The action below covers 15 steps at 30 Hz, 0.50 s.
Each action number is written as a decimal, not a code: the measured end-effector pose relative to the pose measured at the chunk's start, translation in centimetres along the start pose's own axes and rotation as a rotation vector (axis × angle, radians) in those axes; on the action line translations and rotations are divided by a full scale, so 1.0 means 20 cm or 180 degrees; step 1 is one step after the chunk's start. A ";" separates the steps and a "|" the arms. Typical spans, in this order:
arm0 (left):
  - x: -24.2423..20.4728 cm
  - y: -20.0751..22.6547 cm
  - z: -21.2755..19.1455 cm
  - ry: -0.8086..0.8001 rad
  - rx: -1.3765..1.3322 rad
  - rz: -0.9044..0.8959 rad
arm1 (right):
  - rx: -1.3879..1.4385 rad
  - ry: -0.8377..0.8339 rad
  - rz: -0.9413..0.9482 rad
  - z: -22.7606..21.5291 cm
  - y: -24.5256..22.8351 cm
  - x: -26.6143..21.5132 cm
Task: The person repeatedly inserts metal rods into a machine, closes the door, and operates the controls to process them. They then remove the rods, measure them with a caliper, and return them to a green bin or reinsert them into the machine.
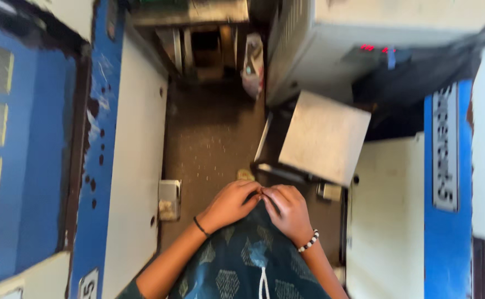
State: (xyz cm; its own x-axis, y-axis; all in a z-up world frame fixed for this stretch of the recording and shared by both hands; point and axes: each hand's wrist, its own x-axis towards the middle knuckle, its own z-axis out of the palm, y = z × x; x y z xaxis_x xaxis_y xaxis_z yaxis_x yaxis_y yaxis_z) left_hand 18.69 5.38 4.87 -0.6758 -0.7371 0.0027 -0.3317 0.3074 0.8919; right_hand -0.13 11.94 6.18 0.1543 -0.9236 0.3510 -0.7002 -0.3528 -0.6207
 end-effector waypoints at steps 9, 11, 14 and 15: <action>0.33 -0.12 -0.30 0.0805 0.0108 -0.0158 | 0.0147 -0.0431 -0.0473 0.04 0.25 0.65; 0.33 -0.19 -0.34 0.0659 -0.0087 -0.0662 | 0.0218 -0.0730 -0.0489 0.12 0.27 0.75; 0.36 -0.33 -0.47 0.0868 -0.0449 -0.0692 | 0.0344 -0.0984 -0.0490 0.28 0.31 0.96; 0.41 -0.40 -0.55 0.0798 -0.0497 -0.0888 | 0.0385 -0.1038 -0.0478 0.33 0.33 1.03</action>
State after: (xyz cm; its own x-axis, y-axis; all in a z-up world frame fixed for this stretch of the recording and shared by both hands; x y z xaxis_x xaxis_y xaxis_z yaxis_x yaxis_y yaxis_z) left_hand 23.04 -9.68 2.76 -0.3861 -0.9091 -0.1562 -0.3627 -0.0060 0.9319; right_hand 3.04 -10.30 4.70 0.4765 -0.8526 0.2147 -0.5687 -0.4851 -0.6643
